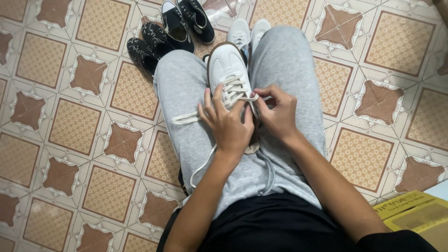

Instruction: Threading a shoelace through the eyelets of a white sneaker while sitting on the floor.

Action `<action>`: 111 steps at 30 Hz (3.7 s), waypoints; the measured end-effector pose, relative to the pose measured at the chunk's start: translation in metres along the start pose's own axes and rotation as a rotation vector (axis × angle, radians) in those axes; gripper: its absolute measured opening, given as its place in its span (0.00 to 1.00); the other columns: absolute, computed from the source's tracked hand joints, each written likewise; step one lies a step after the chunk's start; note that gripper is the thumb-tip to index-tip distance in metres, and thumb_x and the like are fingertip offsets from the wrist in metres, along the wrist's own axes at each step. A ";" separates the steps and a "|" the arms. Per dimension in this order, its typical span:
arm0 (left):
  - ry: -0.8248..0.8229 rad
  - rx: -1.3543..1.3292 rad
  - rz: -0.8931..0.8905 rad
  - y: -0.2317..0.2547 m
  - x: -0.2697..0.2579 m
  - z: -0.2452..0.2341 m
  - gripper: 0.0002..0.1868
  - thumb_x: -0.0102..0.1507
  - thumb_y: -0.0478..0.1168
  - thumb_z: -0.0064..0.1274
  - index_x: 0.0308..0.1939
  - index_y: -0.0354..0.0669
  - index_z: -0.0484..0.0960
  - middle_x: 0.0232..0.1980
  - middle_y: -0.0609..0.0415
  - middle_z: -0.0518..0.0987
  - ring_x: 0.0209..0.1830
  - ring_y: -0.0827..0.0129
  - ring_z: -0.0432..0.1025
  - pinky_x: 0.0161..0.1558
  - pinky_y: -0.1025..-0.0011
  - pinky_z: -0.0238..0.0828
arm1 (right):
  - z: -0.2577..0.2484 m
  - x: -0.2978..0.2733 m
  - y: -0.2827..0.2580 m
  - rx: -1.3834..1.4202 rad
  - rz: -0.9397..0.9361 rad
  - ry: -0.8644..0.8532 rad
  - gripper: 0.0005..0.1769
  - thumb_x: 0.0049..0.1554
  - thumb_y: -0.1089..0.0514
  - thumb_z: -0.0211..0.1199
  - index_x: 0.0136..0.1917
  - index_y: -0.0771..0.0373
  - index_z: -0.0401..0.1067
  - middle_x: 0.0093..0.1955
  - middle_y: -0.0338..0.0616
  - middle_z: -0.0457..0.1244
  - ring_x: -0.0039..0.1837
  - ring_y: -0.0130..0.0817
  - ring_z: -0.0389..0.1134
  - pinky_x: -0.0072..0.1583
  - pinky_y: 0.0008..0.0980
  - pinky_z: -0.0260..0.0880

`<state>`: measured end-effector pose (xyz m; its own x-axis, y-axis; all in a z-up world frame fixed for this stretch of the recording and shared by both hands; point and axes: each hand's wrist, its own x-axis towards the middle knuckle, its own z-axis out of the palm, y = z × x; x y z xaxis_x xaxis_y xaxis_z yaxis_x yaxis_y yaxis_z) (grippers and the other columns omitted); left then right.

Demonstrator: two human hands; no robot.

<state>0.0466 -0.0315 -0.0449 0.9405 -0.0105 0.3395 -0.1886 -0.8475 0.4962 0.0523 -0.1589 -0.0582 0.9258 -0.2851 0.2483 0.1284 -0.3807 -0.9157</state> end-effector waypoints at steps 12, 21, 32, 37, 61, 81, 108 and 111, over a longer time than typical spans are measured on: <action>0.019 -0.004 0.037 -0.005 0.010 0.003 0.08 0.52 0.42 0.69 0.34 0.51 0.89 0.67 0.46 0.69 0.77 0.39 0.53 0.71 0.33 0.42 | -0.004 0.003 -0.003 -0.054 -0.021 -0.062 0.07 0.55 0.63 0.77 0.48 0.58 0.83 0.43 0.46 0.73 0.47 0.36 0.75 0.42 0.29 0.74; -0.014 -0.032 0.094 -0.010 0.011 -0.001 0.06 0.52 0.40 0.68 0.31 0.51 0.88 0.66 0.47 0.69 0.77 0.40 0.53 0.70 0.32 0.43 | 0.001 -0.003 0.003 0.039 0.084 -0.090 0.07 0.56 0.61 0.76 0.50 0.58 0.83 0.43 0.43 0.72 0.47 0.30 0.73 0.46 0.23 0.74; -0.102 -0.069 0.037 -0.009 0.005 -0.033 0.02 0.54 0.39 0.66 0.28 0.47 0.89 0.66 0.45 0.69 0.75 0.38 0.53 0.69 0.32 0.45 | 0.000 0.000 -0.005 0.040 0.083 -0.003 0.03 0.59 0.60 0.73 0.48 0.58 0.83 0.42 0.42 0.71 0.45 0.30 0.74 0.40 0.23 0.75; -0.132 -0.139 -0.030 -0.009 -0.011 -0.067 0.04 0.53 0.40 0.67 0.28 0.47 0.90 0.64 0.46 0.70 0.73 0.35 0.56 0.69 0.33 0.47 | 0.000 -0.003 -0.002 0.088 0.108 0.023 0.04 0.59 0.60 0.74 0.48 0.60 0.83 0.41 0.45 0.71 0.44 0.32 0.74 0.40 0.25 0.77; -0.578 -0.379 -0.439 -0.097 -0.081 -0.270 0.12 0.50 0.45 0.69 0.20 0.40 0.91 0.46 0.52 0.71 0.55 0.60 0.68 0.60 0.53 0.69 | -0.002 0.002 -0.018 0.136 0.083 -0.072 0.04 0.59 0.65 0.70 0.45 0.70 0.80 0.44 0.46 0.68 0.37 0.26 0.65 0.37 0.20 0.70; -0.514 -0.548 -0.851 -0.340 -0.212 -0.361 0.29 0.34 0.17 0.69 0.30 0.38 0.71 0.44 0.35 0.81 0.60 0.54 0.77 0.66 0.48 0.69 | 0.005 0.002 -0.014 0.045 0.002 -0.122 0.05 0.57 0.63 0.71 0.44 0.68 0.81 0.42 0.45 0.70 0.38 0.27 0.65 0.38 0.22 0.67; -1.004 -0.543 -0.046 -0.198 -0.124 -0.354 0.21 0.56 0.27 0.57 0.20 0.54 0.62 0.24 0.60 0.70 0.33 0.71 0.77 0.39 0.70 0.79 | -0.011 -0.016 -0.058 -0.038 -0.631 -0.600 0.03 0.58 0.57 0.63 0.43 0.58 0.73 0.46 0.38 0.68 0.63 0.39 0.65 0.71 0.47 0.53; -1.230 -0.232 -0.226 -0.171 -0.085 -0.344 0.05 0.50 0.46 0.80 0.20 0.57 1.00 0.24 0.65 0.77 0.34 0.76 0.70 0.39 0.69 0.67 | -0.023 -0.013 -0.072 -0.078 -0.670 -0.743 0.11 0.63 0.56 0.59 0.38 0.57 0.70 0.38 0.39 0.62 0.48 0.37 0.61 0.69 0.42 0.58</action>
<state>-0.0977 0.2971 0.1163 0.5751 -0.4676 -0.6713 0.0814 -0.7838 0.6157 0.0228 -0.1480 0.0114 0.6618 0.6203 0.4209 0.7055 -0.3256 -0.6295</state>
